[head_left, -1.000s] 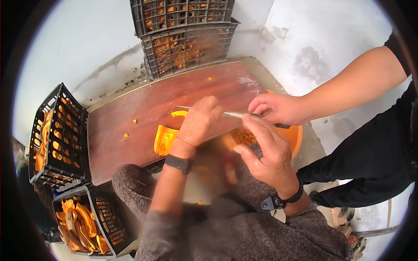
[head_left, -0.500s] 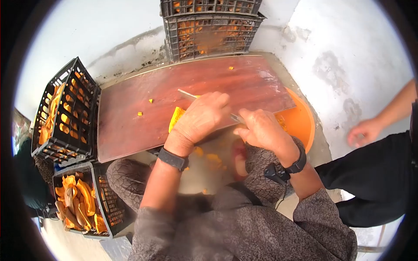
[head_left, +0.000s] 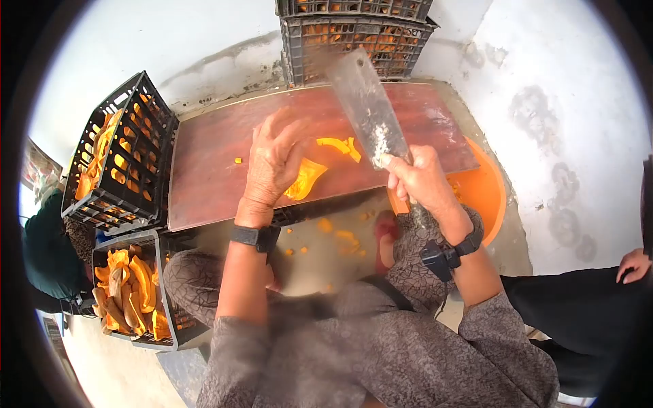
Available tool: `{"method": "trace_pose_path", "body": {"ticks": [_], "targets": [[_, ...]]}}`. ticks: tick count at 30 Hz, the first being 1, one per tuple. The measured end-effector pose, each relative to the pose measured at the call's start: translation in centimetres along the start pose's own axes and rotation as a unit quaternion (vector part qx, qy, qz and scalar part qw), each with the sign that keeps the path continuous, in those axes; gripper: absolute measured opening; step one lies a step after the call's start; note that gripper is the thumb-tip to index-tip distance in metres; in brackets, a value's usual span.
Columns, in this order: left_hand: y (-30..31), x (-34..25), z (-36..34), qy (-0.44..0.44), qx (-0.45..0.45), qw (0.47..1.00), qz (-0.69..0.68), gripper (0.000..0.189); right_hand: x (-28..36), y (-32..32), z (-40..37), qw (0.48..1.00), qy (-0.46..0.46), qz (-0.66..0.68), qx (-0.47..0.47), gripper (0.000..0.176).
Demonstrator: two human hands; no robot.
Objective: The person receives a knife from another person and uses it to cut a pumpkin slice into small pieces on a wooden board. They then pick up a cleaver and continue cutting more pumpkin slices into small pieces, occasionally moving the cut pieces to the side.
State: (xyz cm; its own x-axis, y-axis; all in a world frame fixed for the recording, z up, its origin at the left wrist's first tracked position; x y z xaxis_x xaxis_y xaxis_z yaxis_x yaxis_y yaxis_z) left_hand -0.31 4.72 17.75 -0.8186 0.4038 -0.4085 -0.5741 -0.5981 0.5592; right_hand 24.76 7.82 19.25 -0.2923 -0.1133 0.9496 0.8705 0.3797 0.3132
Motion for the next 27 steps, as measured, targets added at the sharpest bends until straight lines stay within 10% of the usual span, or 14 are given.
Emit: {"method": "trace_pose_path", "body": {"ticks": [8,27], "targets": [[-5.8,7.4,-9.4,0.159,0.179,0.970,0.044,0.043,-0.5,-2.7,0.0,0.999,-0.034,-0.004,0.019,0.022],[-9.9,7.9,-10.2,0.127,0.187,0.974,0.019,0.037,-7.8,-7.8,6.6,0.958,0.040,-0.279,0.045,0.030]]}}
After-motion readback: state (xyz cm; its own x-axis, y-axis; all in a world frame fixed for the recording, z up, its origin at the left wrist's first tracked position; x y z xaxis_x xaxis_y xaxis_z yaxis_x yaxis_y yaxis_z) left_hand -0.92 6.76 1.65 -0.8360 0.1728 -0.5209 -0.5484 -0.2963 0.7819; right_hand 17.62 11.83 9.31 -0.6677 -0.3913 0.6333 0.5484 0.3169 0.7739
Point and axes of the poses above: each hand's wrist, its own z-axis towards the middle knuckle, its own y-axis out of the back of the hand, x = y × z, the point moved 4 cm from there along z, towards the middle knuckle, and after that the axes turned 5 degrees about y, right-handed, at the moved point
